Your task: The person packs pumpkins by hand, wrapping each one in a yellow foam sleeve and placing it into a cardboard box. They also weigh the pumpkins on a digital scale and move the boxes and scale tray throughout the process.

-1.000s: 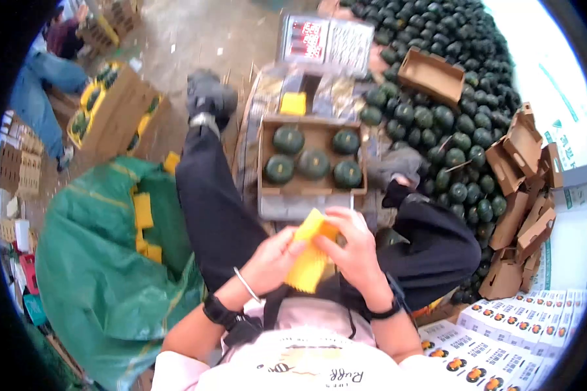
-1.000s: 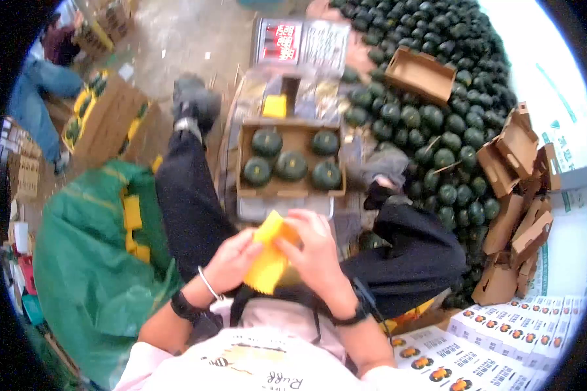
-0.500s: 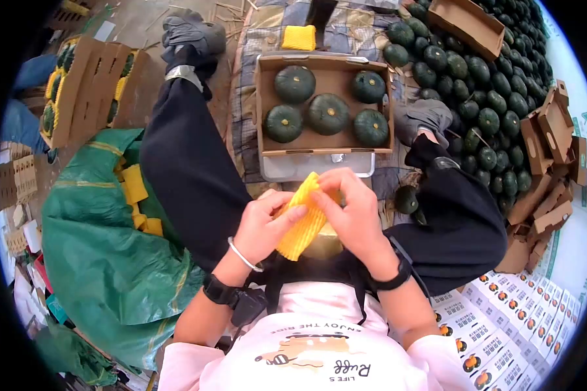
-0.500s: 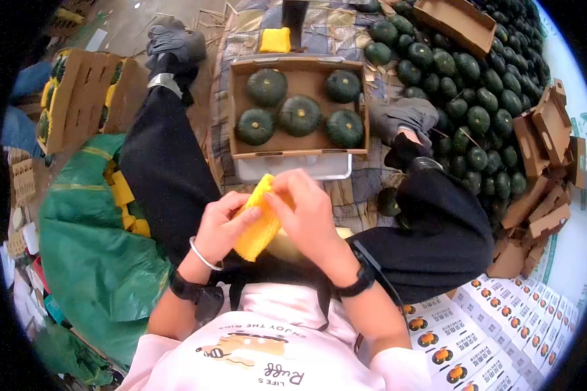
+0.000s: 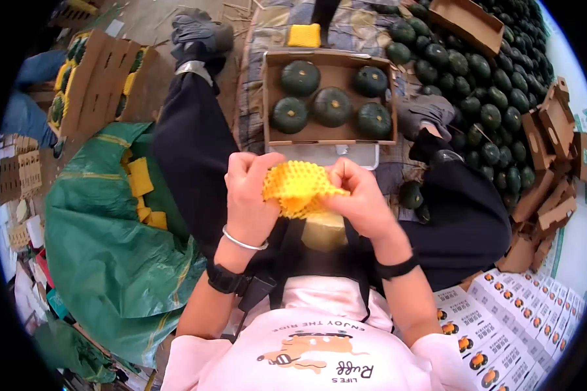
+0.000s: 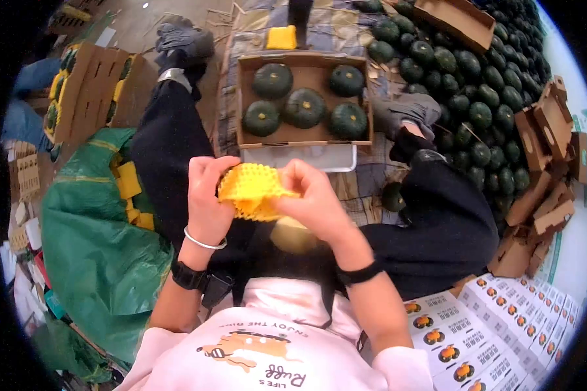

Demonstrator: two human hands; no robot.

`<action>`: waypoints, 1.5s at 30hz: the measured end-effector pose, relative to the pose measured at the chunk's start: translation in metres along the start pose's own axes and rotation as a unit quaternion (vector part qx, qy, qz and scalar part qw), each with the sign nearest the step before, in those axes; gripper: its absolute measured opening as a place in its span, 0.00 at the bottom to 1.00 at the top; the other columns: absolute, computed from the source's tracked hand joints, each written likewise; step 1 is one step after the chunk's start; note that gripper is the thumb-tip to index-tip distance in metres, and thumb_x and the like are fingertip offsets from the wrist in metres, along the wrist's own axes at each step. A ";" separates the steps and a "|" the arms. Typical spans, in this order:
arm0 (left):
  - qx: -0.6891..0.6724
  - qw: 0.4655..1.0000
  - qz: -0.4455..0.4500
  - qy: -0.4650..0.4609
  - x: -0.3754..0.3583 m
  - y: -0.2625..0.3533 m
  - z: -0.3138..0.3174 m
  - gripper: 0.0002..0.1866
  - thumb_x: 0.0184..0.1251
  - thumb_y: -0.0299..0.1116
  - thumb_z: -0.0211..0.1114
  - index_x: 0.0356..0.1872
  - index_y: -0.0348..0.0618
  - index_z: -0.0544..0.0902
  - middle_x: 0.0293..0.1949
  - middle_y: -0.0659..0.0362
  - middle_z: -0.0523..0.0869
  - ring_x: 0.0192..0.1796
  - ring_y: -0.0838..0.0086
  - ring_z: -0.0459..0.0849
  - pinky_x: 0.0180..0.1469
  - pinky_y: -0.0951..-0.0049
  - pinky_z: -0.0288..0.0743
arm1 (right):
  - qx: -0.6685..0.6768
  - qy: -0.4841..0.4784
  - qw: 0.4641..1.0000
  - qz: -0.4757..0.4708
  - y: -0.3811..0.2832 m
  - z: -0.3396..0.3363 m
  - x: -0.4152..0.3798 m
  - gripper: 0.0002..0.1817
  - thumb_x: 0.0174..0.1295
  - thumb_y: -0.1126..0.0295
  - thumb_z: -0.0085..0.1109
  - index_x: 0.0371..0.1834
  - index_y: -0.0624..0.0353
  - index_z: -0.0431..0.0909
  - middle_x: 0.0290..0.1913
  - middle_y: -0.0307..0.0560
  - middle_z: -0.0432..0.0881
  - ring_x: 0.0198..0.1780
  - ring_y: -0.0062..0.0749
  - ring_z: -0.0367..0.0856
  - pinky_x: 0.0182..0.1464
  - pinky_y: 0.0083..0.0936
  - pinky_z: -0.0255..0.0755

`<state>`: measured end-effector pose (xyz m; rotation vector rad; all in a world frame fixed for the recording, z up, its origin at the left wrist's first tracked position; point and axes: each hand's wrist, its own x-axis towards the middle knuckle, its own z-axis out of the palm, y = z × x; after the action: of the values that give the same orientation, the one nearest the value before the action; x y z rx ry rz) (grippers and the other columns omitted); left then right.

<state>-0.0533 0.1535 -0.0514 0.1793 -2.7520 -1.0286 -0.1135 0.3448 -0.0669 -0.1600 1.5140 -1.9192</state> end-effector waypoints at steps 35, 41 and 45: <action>-0.869 0.270 -0.394 -0.129 0.003 -0.009 0.021 0.30 0.73 0.59 0.43 0.61 0.47 0.75 0.57 0.51 0.81 0.58 0.58 0.80 0.60 0.50 0.73 | 0.078 0.052 0.996 0.010 -0.020 0.011 0.045 0.14 0.73 0.61 0.47 0.33 0.58 0.71 0.32 0.32 0.75 0.34 0.13 0.70 0.38 0.16 0.67; -0.721 0.623 -0.303 -0.032 -0.015 -0.007 0.009 0.35 0.61 0.24 0.64 0.70 0.47 0.61 0.65 0.56 0.70 0.67 0.66 0.71 0.67 0.63 0.68 | -0.067 -0.043 0.997 0.024 -0.019 0.014 0.016 0.39 0.65 0.56 0.60 0.73 0.62 0.53 0.69 0.55 0.63 0.68 0.35 0.64 0.69 0.32 0.57; -0.734 0.602 -0.312 -0.038 -0.010 -0.006 -0.002 0.44 0.56 0.18 0.67 0.73 0.45 0.56 0.64 0.55 0.70 0.66 0.68 0.71 0.68 0.66 0.67 | -0.011 -0.107 0.993 0.044 -0.023 0.009 0.023 0.44 0.57 0.64 0.68 0.74 0.61 0.53 0.68 0.57 0.64 0.72 0.40 0.59 0.71 0.35 0.54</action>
<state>-0.0432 0.1501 -0.0553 0.7771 -0.9359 -2.9836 -0.1368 0.3264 -0.0508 -0.2956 1.3768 -1.7561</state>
